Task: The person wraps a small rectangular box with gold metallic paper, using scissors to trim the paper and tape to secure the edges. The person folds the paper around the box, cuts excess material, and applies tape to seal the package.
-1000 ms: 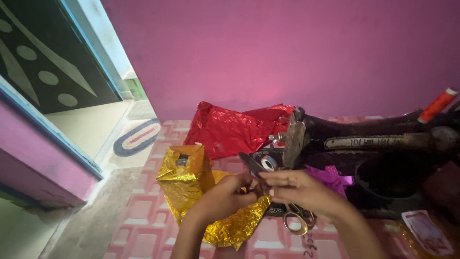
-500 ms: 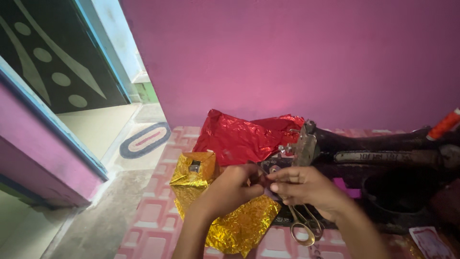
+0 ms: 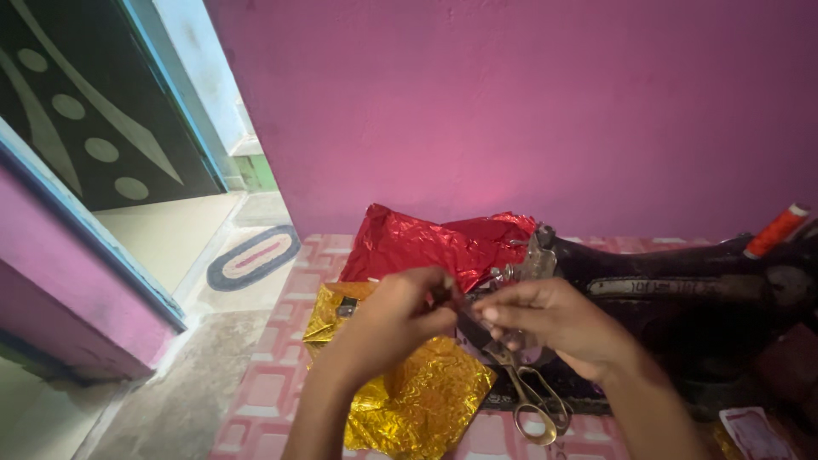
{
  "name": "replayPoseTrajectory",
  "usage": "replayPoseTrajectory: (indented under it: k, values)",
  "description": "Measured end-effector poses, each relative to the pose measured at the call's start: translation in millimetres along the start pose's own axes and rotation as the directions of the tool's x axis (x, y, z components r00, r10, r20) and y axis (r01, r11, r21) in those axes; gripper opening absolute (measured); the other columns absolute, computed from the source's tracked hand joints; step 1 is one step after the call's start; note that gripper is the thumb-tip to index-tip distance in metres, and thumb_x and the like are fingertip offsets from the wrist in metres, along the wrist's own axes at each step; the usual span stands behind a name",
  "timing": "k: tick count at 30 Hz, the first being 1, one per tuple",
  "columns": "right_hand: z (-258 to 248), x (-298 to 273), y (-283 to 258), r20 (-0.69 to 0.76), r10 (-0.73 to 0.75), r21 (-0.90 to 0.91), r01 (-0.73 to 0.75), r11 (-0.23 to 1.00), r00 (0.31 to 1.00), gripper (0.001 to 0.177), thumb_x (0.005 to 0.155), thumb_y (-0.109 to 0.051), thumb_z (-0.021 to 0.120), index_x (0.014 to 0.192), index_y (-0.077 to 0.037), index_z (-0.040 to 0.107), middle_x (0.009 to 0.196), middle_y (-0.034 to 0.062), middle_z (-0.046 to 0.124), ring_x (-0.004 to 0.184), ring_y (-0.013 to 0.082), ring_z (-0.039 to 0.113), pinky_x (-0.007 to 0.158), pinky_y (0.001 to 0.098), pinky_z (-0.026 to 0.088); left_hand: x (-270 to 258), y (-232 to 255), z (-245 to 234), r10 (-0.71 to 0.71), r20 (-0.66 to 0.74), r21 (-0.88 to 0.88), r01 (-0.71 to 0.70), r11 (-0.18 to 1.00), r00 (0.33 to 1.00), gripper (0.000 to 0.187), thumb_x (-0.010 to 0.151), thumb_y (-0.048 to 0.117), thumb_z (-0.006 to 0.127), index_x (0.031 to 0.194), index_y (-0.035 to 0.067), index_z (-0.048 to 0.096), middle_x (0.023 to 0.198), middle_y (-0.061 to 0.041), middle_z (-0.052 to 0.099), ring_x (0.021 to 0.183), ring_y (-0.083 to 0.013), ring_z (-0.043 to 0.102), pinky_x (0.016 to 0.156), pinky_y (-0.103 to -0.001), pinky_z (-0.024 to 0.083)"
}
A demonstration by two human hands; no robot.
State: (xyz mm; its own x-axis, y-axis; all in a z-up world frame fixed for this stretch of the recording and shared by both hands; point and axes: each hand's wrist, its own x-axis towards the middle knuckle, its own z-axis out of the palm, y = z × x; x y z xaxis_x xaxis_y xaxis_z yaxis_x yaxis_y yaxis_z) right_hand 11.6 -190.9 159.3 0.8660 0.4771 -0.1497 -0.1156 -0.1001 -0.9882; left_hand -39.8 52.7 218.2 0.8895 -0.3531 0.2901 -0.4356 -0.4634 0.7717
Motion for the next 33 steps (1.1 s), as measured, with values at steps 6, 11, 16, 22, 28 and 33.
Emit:
replayPoseTrajectory:
  k: [6, 11, 16, 22, 28, 33]
  values:
    - [35.5, 18.8, -39.0, 0.004, -0.039, -0.003, 0.039, 0.999, 0.999, 0.029, 0.086, -0.015, 0.074, 0.111, -0.001, 0.079, 0.084, 0.0034, 0.077, 0.072, 0.0102, 0.068, 0.064, 0.0245, 0.057, -14.4, -12.6, -31.7, -0.101, -0.098, -0.082, 0.093, 0.992, 0.99, 0.013, 0.087, 0.013, 0.067, 0.095, 0.003, 0.066, 0.073, -0.005, 0.065, 0.066, -0.0114, 0.059, 0.06, -0.03, 0.049]
    - [68.2, 38.4, -62.1, 0.049, -0.023, -0.02, 0.024, 1.0, 0.999, 0.028, 0.088, -0.015, 0.074, 0.11, 0.001, 0.079, 0.082, 0.0057, 0.074, 0.072, 0.0118, 0.068, 0.064, 0.0261, 0.058, -36.7, -25.7, -58.7, -0.095, -0.158, -0.118, 0.077, 0.99, 0.983, 0.012, 0.088, 0.013, 0.063, 0.096, 0.003, 0.065, 0.078, -0.004, 0.066, 0.07, -0.0114, 0.059, 0.064, -0.029, 0.049]
    - [93.8, 52.6, -72.0, 0.055, 0.008, -0.07, -0.005, 0.998, 0.998, 0.027, 0.087, -0.015, 0.074, 0.109, -0.001, 0.08, 0.083, 0.0064, 0.075, 0.071, 0.0115, 0.069, 0.064, 0.0259, 0.059, -57.4, -35.5, -79.3, -0.124, -0.246, -0.014, 0.125, 0.992, 0.961, 0.015, 0.089, 0.015, 0.066, 0.098, 0.003, 0.068, 0.08, -0.006, 0.07, 0.071, -0.0137, 0.063, 0.066, -0.029, 0.051]
    - [115.9, 63.6, -79.2, 0.008, -0.012, -0.148, 0.013, 0.989, 1.0, 0.026, 0.086, -0.017, 0.076, 0.105, 0.0, 0.08, 0.085, 0.0104, 0.078, 0.071, 0.0151, 0.071, 0.066, 0.0284, 0.062, -81.1, -39.6, -93.4, -0.22, -0.39, -0.007, 0.237, 0.972, 0.894, 0.02, 0.09, 0.02, 0.07, 0.102, 0.005, 0.072, 0.088, -0.006, 0.074, 0.077, -0.0171, 0.07, 0.072, -0.031, 0.058]
    - [135.0, 66.4, -86.7, -0.063, -0.001, -0.231, -0.013, 0.973, 0.998, 0.027, 0.085, -0.019, 0.077, 0.105, -0.002, 0.08, 0.086, 0.0072, 0.079, 0.076, 0.0131, 0.074, 0.072, 0.0285, 0.063, -102.9, -52.0, -92.5, -0.076, -0.416, 0.184, 0.166, 0.969, 0.906, 0.023, 0.085, 0.019, 0.074, 0.103, 0.006, 0.076, 0.108, -0.009, 0.077, 0.098, -0.0261, 0.075, 0.087, -0.036, 0.056]
    - [146.8, 64.0, -93.3, -0.061, -0.065, -0.353, 0.04, 0.935, 0.996, 0.029, 0.084, -0.021, 0.076, 0.106, -0.003, 0.08, 0.09, 0.0082, 0.083, 0.081, 0.0152, 0.078, 0.075, 0.0284, 0.064, -114.2, -62.1, -83.1, 0.074, -0.336, 0.306, 0.034, 0.951, 0.939, 0.032, 0.081, 0.024, 0.079, 0.106, 0.004, 0.075, 0.12, -0.011, 0.074, 0.106, -0.0315, 0.071, 0.09, -0.038, 0.056]
